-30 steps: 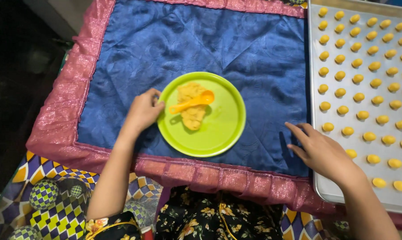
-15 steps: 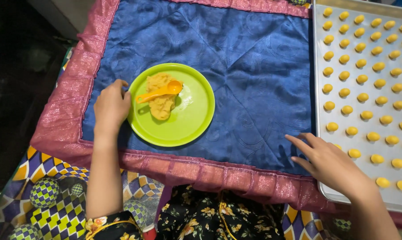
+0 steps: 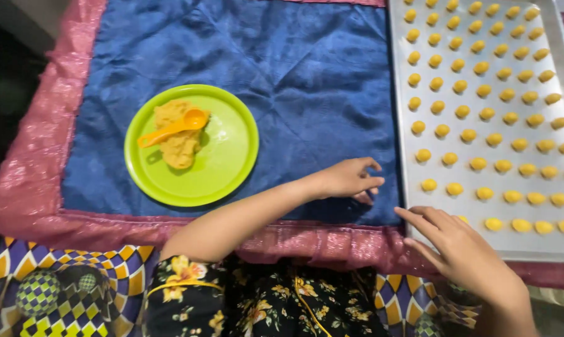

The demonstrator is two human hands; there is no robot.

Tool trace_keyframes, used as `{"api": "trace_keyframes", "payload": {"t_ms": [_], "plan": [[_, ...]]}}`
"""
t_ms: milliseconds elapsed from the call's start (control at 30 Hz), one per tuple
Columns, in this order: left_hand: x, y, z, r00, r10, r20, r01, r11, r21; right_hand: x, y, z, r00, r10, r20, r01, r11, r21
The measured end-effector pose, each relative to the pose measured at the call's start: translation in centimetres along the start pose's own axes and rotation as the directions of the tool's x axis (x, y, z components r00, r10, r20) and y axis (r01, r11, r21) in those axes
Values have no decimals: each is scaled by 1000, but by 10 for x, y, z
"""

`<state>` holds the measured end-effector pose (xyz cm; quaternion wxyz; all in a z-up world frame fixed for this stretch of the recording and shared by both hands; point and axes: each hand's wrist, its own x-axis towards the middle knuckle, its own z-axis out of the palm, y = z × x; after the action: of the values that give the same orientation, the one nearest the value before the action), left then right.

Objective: Shaping dough into balls, placing them on a tray, and putting the tray into an oven

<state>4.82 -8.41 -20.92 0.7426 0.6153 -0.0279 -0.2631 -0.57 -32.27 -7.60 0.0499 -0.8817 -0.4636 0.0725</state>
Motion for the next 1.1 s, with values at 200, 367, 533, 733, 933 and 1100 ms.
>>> {"api": "trace_keyframes", "payload": {"t_ms": [200,367,533,733,933,1100], "plan": [[64,2,44,996,-83,-14,79,983,-167,-54,22,4,992,116,-50,-110,989,98],[71,5,48,977,2,-212,-15,998,-58,-74,34,3,972,234,-19,-225,954,197],[72,5,52,951,70,-302,-70,997,9,-80,55,1,981,179,-70,-164,969,184],[65,8,27,926,112,-361,-128,992,-20,-117,130,-11,752,628,-202,-566,771,292],[52,8,-20,822,281,-496,-133,941,312,-197,369,98,684,534,-496,-365,840,402],[73,-24,-62,702,486,-521,-114,798,591,-178,401,101,604,784,-142,-795,605,-41]]}}
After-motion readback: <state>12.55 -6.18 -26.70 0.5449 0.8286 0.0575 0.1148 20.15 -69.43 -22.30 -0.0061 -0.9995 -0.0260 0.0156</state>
